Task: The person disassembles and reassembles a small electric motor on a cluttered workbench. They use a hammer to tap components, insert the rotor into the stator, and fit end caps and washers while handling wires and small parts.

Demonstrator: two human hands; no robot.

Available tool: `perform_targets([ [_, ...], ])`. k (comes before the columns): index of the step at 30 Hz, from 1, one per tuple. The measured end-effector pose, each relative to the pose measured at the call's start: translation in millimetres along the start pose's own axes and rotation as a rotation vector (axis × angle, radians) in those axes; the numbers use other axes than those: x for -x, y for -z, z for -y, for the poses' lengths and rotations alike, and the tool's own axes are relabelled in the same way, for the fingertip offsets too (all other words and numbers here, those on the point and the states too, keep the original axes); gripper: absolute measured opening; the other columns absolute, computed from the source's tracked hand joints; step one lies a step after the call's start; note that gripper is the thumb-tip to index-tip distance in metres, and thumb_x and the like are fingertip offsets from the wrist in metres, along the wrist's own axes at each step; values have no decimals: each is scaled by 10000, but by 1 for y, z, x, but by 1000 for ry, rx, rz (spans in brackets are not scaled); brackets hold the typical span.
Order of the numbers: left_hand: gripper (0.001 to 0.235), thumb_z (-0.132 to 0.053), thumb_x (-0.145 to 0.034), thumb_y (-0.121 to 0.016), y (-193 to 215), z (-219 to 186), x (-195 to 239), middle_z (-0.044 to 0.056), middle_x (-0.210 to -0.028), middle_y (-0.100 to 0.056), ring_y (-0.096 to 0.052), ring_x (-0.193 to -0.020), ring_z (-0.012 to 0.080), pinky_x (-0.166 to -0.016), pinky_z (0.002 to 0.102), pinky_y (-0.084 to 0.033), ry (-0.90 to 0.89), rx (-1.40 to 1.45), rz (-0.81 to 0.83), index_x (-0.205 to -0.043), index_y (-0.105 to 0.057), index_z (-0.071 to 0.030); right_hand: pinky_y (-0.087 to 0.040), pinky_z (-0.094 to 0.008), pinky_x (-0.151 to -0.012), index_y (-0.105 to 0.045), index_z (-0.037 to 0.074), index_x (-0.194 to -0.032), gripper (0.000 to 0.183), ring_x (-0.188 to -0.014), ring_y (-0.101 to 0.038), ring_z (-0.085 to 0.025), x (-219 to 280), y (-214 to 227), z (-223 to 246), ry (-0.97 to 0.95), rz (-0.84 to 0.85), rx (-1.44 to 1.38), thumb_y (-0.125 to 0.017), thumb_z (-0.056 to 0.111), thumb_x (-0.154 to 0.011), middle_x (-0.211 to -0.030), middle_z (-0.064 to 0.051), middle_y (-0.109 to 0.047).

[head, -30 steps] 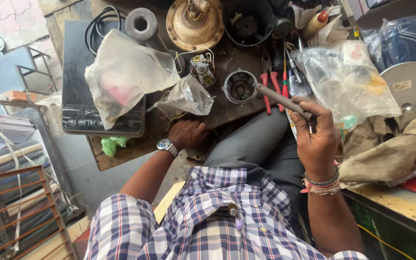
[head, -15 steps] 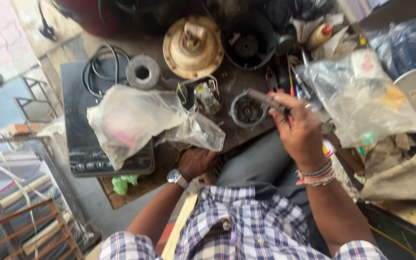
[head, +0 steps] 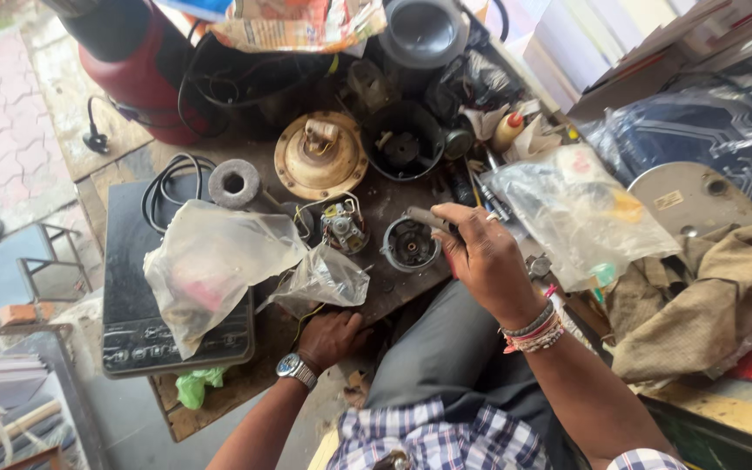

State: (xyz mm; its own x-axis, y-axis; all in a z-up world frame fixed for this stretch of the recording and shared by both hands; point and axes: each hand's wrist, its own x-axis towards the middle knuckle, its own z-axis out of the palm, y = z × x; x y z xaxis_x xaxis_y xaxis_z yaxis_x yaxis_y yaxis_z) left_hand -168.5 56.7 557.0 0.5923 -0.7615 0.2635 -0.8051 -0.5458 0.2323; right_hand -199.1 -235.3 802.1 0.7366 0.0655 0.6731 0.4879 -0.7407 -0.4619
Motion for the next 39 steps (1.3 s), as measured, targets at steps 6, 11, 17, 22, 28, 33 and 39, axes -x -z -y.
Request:
perform_targets([
  [6, 298, -358, -935, -730, 13, -11, -5, 83, -742, -634, -652, -674, 283, -566, 439, -519, 13, -5, -20, -855, -578, -114, -564, -398, -801, -624, 45, -1219, 326, -937, -703, -313, 3, 11, 11, 49, 10, 22, -770, 77, -929, -1058, -143, -714],
  [11, 320, -217, -868, -795, 59, -66, -37, 136, -944, -668, -671, -832, 311, -695, 423, -559, -79, 75, -482, -1083, -611, -68, -562, -420, -831, -641, 53, -1223, 346, -920, -686, -331, 10, 19, 25, 78, 92, 42, -782, 93, -909, -1009, -140, -706],
  [17, 537, -71, -893, -753, 104, -108, -112, 162, -1220, -689, -693, -1083, 348, -921, 448, -583, -24, 425, -692, -1376, -537, 19, -557, -423, -833, -651, 65, -1235, 350, -966, -698, -343, 19, 15, 36, 54, 140, -18, -776, 117, -912, -1078, -141, -717],
  [22, 368, -54, -965, -693, 114, -89, -140, 177, -1167, -724, -758, -1014, 302, -859, 378, -623, 102, 592, -620, -1316, -586, -47, -561, -432, -893, -633, 49, -1284, 369, -1051, -695, -347, 33, 7, 7, 8, 0, 2, -756, 136, -948, -1181, -143, -717],
  [28, 249, -69, -957, -711, 98, -44, -158, 133, -1063, -763, -784, -989, 256, -808, 355, -620, 256, 756, -561, -1170, -584, -39, -518, -480, -938, -716, 76, -1125, 198, -1025, -670, -370, 116, 19, -72, -358, 157, 543, -761, 191, -969, -1062, -148, -721],
  [33, 301, -83, -947, -718, 77, -40, -164, 116, -1018, -756, -777, -914, 245, -767, 349, -614, 202, 736, -499, -1197, -552, -56, -542, -493, -875, -646, 52, -1314, 512, -1070, -641, -412, 197, 48, -99, -490, 324, 769, -768, 183, -834, -1211, -222, -653],
  [39, 316, -82, -945, -728, 71, -44, -166, 132, -957, -735, -762, -867, 280, -727, 381, -591, 194, 699, -478, -1213, -561, -76, -574, -541, -879, -590, 49, -1275, 318, -1007, -676, -401, 219, 55, -110, -602, 451, 968, -680, 143, -985, -1177, -212, -646],
])
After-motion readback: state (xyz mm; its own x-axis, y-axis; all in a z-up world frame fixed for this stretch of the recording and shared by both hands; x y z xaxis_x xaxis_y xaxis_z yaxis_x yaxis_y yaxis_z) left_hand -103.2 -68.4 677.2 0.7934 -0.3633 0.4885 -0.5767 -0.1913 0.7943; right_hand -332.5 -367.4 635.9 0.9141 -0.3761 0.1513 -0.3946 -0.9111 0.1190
